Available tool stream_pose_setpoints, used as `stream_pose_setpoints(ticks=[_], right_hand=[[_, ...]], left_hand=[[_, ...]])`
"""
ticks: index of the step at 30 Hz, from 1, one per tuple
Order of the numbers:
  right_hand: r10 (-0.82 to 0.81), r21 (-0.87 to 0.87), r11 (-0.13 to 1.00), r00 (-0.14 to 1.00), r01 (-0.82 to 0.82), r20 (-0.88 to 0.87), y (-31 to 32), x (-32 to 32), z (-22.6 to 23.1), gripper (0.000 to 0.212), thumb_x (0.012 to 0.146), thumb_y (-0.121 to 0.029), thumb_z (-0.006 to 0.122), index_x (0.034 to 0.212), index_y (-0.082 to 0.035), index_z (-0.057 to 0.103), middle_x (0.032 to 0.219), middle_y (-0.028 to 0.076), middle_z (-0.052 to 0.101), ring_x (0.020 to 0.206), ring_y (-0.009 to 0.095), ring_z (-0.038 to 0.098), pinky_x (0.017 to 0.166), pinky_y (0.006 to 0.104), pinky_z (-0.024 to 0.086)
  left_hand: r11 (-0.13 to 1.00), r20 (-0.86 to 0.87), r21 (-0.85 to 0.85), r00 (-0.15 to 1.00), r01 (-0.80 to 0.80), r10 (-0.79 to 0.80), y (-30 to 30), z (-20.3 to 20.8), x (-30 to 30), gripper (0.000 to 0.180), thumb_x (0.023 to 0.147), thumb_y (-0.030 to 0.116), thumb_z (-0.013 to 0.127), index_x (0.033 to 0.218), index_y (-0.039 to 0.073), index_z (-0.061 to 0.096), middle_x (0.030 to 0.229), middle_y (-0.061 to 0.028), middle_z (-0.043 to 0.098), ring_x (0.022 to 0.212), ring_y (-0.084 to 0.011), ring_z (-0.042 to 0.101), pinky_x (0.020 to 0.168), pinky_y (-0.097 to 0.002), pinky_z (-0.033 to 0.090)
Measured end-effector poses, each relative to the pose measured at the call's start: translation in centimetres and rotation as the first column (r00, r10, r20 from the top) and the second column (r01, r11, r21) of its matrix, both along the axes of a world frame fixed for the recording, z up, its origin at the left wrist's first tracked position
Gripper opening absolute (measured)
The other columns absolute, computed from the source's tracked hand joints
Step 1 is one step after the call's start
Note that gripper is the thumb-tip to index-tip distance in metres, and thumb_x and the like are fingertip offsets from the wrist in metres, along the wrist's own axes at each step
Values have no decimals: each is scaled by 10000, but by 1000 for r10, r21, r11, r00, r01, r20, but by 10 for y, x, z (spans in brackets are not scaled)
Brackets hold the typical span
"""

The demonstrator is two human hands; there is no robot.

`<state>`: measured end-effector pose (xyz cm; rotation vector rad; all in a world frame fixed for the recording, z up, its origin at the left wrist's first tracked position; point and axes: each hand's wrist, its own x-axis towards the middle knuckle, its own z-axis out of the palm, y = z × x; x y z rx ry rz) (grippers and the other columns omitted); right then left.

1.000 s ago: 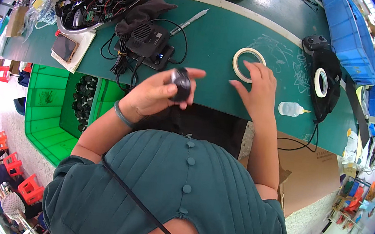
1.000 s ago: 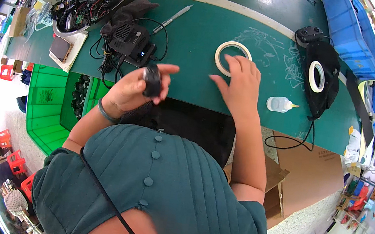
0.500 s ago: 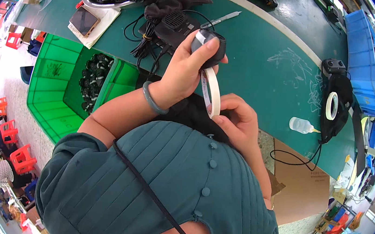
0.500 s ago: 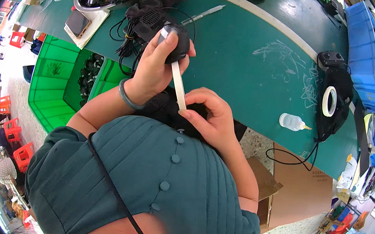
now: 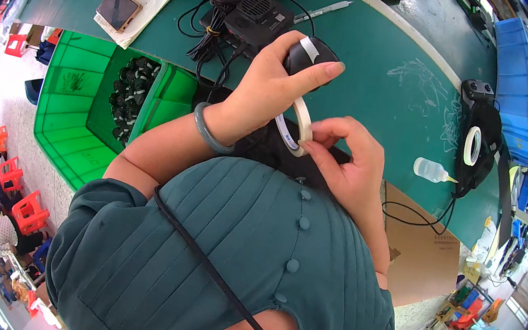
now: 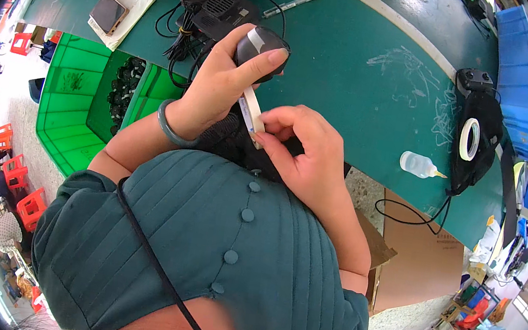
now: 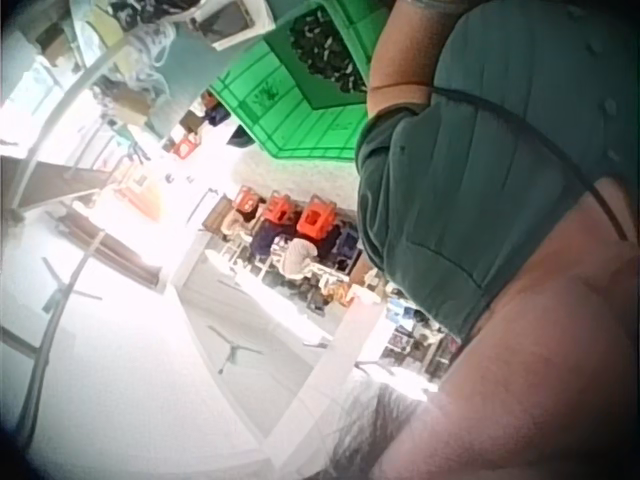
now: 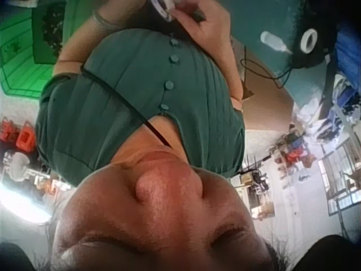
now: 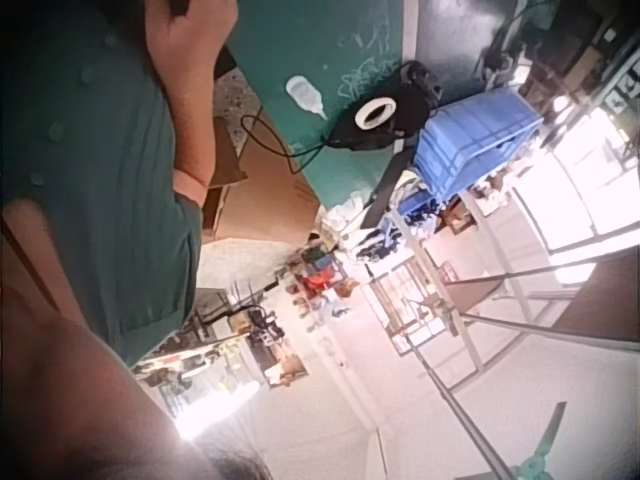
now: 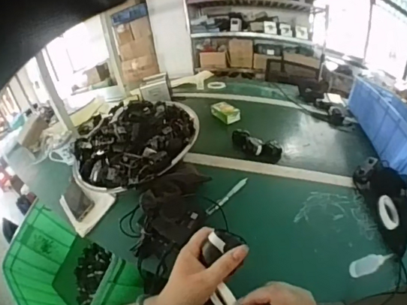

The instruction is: The person assembles a computer mouse by placing a circuit board into a mouse shell, then securing components with glue from a bottle and tape from a roll.

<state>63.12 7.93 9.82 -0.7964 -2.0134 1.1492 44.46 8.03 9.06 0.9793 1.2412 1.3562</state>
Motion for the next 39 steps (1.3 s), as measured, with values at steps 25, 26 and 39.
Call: stream_pose_setpoints(ticks=[25, 26, 39], right_hand=[[65, -107, 992, 998, -63, 9, 4, -2, 8, 161, 798, -2, 764, 886, -13, 630, 811, 75, 657, 706, 173, 647, 679, 281, 517], [66, -106, 992, 998, -65, 7, 5, -1, 7, 161, 798, -2, 764, 886, -13, 630, 811, 75, 657, 706, 173, 647, 679, 281, 517], [94, -185, 979, 995, -89, 22, 6, 4, 4, 156, 804, -20, 765, 880, -17, 629, 810, 72, 666, 717, 176, 658, 690, 282, 524]], left_hand=[[1000, -57, -13, 998, 29, -29, -5, 5, 0, 290, 882, 248, 784, 965, 41, 597, 808, 25, 580, 727, -46, 515, 618, -220, 424], [999, -59, -27, 998, 30, -31, -5, 6, 0, 291, 880, 243, 786, 965, 41, 595, 809, 24, 580, 732, -46, 519, 622, -221, 429], [996, -55, -67, 997, 54, -58, -5, -3, 5, 315, 873, 245, 794, 986, 35, 587, 832, 15, 588, 756, -60, 547, 641, -224, 455]])
